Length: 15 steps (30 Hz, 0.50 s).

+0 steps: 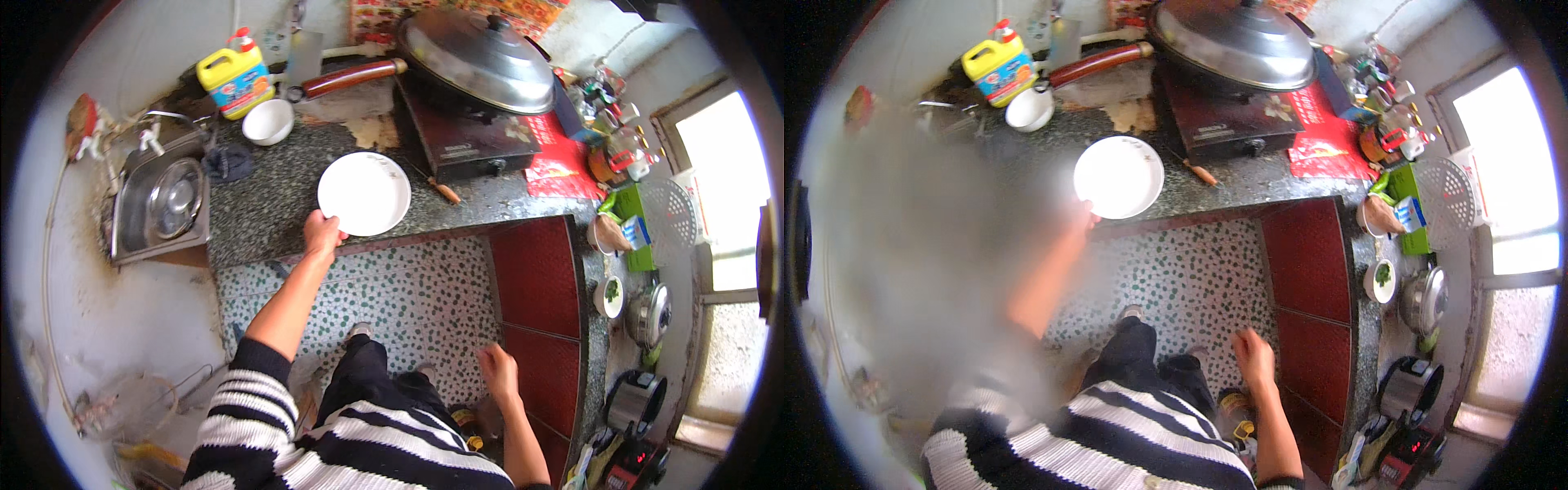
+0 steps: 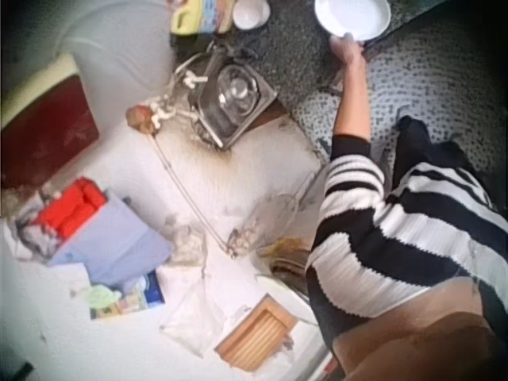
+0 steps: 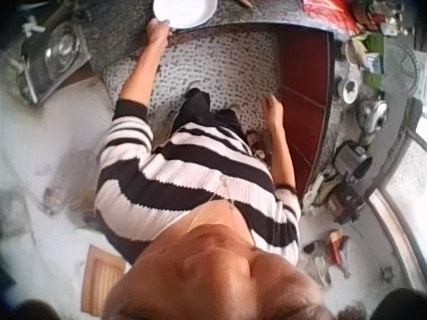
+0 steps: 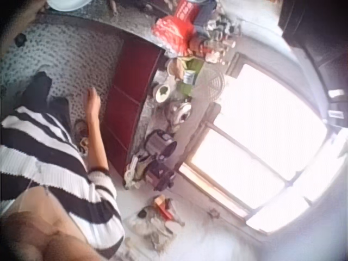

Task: The person pours liquid from a metal pot into a bowl, then carries the pot to the sink. They wash the pot and a white bowl using a scrubber under running water, rinsing both items thoroughly.

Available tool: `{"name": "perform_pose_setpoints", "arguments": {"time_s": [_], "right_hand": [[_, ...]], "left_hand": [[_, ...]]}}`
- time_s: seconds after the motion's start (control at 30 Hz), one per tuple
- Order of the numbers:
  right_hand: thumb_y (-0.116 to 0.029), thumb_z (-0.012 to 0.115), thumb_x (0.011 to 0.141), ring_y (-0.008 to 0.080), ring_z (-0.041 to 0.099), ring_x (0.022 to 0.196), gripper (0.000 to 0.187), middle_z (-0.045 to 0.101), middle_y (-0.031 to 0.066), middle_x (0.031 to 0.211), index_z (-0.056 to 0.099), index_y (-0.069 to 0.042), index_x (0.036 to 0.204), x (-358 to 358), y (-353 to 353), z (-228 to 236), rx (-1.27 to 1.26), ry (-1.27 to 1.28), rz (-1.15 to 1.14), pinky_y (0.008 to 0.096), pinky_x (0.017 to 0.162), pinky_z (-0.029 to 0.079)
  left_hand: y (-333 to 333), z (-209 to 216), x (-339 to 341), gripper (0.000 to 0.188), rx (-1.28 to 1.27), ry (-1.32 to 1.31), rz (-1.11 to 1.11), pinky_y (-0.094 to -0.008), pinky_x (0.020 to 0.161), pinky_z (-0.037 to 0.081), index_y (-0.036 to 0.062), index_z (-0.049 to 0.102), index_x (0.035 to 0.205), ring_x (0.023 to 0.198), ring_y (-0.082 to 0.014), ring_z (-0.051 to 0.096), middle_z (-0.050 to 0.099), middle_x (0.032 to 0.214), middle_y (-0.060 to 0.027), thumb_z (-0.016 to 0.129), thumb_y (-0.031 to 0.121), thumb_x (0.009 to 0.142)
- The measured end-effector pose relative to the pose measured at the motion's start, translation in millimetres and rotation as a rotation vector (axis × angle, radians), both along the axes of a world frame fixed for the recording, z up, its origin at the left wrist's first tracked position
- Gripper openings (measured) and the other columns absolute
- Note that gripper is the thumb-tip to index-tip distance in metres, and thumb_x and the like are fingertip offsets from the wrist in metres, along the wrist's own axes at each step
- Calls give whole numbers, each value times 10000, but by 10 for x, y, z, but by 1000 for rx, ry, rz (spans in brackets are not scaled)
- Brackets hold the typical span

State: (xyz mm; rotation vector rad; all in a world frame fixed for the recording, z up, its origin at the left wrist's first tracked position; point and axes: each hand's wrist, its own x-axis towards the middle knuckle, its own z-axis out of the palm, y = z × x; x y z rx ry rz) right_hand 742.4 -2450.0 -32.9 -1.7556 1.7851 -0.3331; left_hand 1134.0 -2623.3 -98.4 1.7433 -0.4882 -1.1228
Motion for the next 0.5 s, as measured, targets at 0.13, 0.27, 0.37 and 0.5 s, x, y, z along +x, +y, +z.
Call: {"name": "perform_pose_setpoints", "arguments": {"time_s": [0.13,0.27,0.37,0.5], "right_hand": [[-254,511,889,109,487,526,258,514,23,601,565,-27,777,303,-991,-831,350,-643,-425,256,476,391],[-330,474,899,188,541,877,312,568,54,939,518,-66,1059,601,-1874,-1362,451,-1427,-838,348,744,450],[-377,438,901,259,453,1066,423,485,93,1171,432,-85,1207,986,-2319,-1532,422,-1813,-902,414,873,400],[-394,374,923,295,389,1155,501,393,132,1298,339,-59,1293,1280,-2532,-1906,489,-2074,-838,477,971,330]], "left_hand": [[191,229,-40,99,-207,148,-53,-224,376,334,2,526,831,422,-99,441,534,595,-52,440,23,786],[615,667,-252,97,-167,63,-77,-216,391,314,-1,520,867,462,-74,418,526,679,-37,442,29,818],[1130,744,-234,166,-143,145,58,-214,396,310,3,523,967,502,-69,434,544,743,-39,466,71,826],[1944,552,42,169,47,-23,164,-221,390,305,10,512,953,524,-75,449,550,756,-35,492,108,817]]}}
